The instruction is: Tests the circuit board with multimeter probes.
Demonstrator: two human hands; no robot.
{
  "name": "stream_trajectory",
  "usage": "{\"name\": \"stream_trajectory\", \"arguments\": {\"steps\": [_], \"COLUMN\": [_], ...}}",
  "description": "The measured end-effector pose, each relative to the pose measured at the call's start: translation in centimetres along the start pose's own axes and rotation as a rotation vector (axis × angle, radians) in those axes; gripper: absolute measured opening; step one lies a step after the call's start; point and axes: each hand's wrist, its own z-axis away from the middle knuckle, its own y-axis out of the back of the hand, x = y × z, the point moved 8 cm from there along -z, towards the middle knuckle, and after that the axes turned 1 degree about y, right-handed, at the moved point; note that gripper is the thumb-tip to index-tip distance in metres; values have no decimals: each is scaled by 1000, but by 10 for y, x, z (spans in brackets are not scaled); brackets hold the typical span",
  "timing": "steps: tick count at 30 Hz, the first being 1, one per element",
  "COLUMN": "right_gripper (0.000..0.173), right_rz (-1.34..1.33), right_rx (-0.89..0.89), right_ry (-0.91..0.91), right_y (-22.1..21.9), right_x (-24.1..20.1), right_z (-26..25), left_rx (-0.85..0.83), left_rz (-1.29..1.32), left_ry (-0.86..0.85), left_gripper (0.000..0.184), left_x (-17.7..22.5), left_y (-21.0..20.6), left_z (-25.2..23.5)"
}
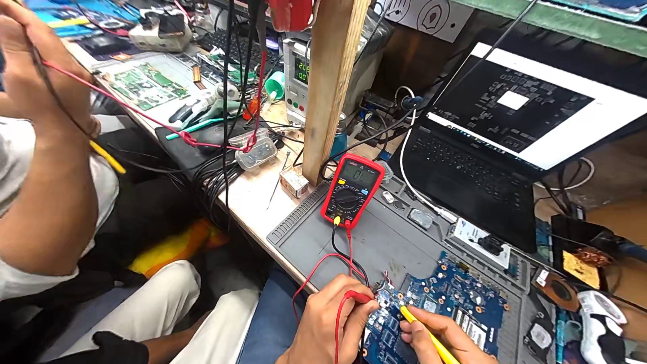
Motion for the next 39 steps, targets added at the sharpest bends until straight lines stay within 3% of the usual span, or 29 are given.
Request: {"name": "stream_trajectory", "arguments": {"steps": [39], "right_gripper": [18], "right_rz": [-34], "right_rx": [-7], "right_ry": [29], "right_y": [1], "right_x": [-2], "right_z": [0], "left_rx": [-1], "left_rz": [12], "left_ry": [6], "left_gripper": [14], "left_x": [0], "left_y": [0], "left_z": [-1]}}
